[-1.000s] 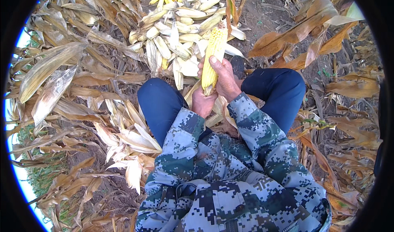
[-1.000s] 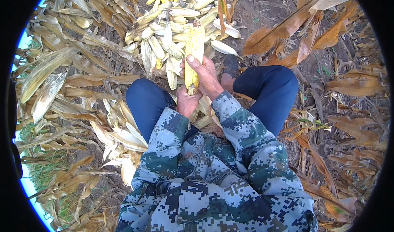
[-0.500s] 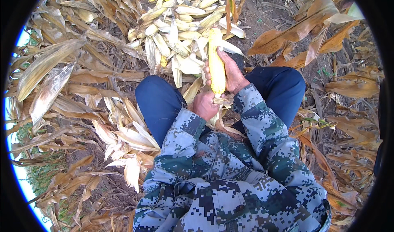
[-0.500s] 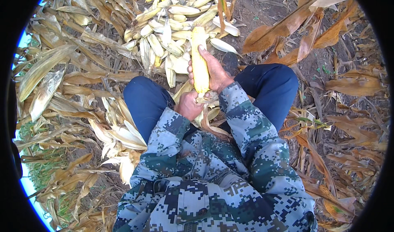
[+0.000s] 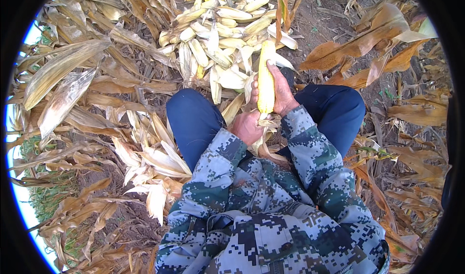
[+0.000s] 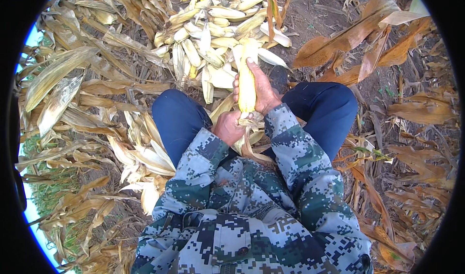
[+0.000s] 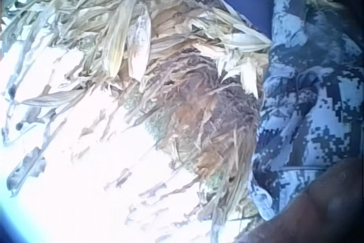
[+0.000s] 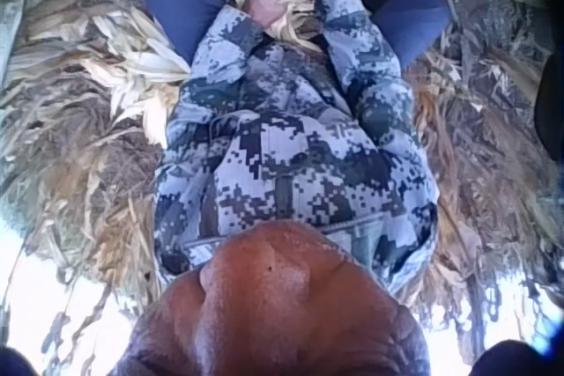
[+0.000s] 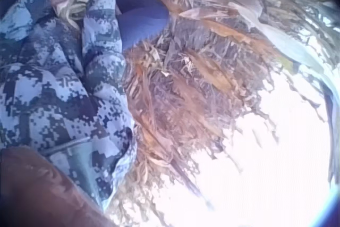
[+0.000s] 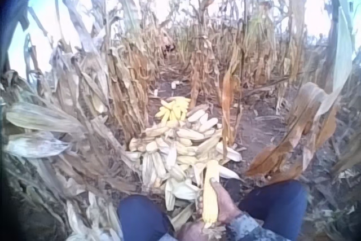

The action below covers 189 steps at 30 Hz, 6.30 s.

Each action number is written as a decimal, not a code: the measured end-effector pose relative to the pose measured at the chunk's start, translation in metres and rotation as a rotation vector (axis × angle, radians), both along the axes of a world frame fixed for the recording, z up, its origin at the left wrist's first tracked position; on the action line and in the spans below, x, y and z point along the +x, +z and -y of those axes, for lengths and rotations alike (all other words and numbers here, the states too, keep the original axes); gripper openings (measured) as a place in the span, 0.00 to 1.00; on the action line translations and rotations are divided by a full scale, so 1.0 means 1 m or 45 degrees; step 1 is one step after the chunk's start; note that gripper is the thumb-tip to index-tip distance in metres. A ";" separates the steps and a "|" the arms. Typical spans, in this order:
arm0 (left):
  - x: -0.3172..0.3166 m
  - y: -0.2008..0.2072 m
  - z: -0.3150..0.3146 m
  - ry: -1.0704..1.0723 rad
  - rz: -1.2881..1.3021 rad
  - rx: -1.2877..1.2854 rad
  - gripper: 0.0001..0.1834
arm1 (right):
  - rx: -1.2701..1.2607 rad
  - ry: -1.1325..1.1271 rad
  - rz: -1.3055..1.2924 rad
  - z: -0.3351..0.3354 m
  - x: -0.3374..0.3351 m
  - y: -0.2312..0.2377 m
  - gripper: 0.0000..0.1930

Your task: The person sits on the ground in a cornfield and shucks corn cobs by hand. They peel back the husks to reveal the kernels and place the shucked corn into a growing pile.

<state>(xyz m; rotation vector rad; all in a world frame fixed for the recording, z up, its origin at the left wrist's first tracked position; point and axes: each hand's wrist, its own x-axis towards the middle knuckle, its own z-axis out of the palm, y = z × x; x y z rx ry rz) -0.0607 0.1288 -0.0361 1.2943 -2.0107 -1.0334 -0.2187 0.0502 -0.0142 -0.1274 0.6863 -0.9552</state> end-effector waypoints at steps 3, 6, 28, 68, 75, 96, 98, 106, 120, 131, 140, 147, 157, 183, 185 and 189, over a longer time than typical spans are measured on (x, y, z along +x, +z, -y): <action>0.000 -0.024 -0.001 0.185 -0.097 0.126 0.09 | -0.085 -0.309 -0.347 0.000 0.023 0.004 0.29; -0.004 -0.032 0.006 0.295 -0.226 0.399 0.10 | -0.249 -0.540 -0.579 -0.003 0.037 0.002 0.26; 0.022 0.035 -0.017 -0.090 0.025 -0.309 0.15 | -0.052 0.171 -0.889 0.007 -0.003 -0.083 0.26; 0.206 0.153 -0.030 0.930 0.797 -0.753 0.40 | 0.012 0.283 -0.948 0.026 0.010 -0.216 0.06; 0.114 0.206 0.037 0.313 0.638 -0.733 0.23 | -0.212 0.438 -1.249 0.030 0.002 -0.203 0.08; 0.033 0.096 0.094 -0.802 1.080 -0.433 0.11 | -1.280 0.526 -2.573 0.022 0.117 -0.123 0.26; 0.037 0.099 0.091 -0.810 0.943 -0.408 0.12 | -1.358 0.606 -2.451 0.044 0.129 -0.156 0.33; 0.084 0.137 0.104 -0.531 1.147 -0.398 0.12 | -1.341 1.161 -2.240 0.145 0.188 -0.207 0.39; 0.099 0.155 0.103 -0.676 1.085 -0.271 0.23 | -1.101 1.903 -2.042 -0.041 0.049 -0.337 0.12; 0.092 0.150 0.091 -0.622 1.055 -0.309 0.22 | -0.152 1.531 -1.137 0.018 0.110 -0.249 0.15; 0.096 0.153 0.100 -0.697 1.011 -0.284 0.21 | -0.617 0.667 -2.374 0.122 0.104 -0.301 0.26; 0.101 0.148 0.111 -0.711 1.020 -0.312 0.21 | -0.517 1.141 -2.287 0.133 0.109 -0.297 0.30; 0.095 0.139 0.111 -0.477 1.082 -0.256 0.17 | 0.176 0.917 -0.733 0.041 0.099 -0.253 0.18; 0.058 0.161 0.155 0.381 0.172 -0.203 0.28 | -0.954 0.168 -0.690 0.048 0.031 0.056 0.23; 0.051 0.152 0.149 0.318 0.333 -0.329 0.28 | -0.856 -0.065 -0.707 0.053 0.020 0.083 0.21; 0.043 0.155 0.146 0.222 0.410 -0.242 0.25 | -0.977 -0.175 -0.922 0.069 0.026 0.100 0.13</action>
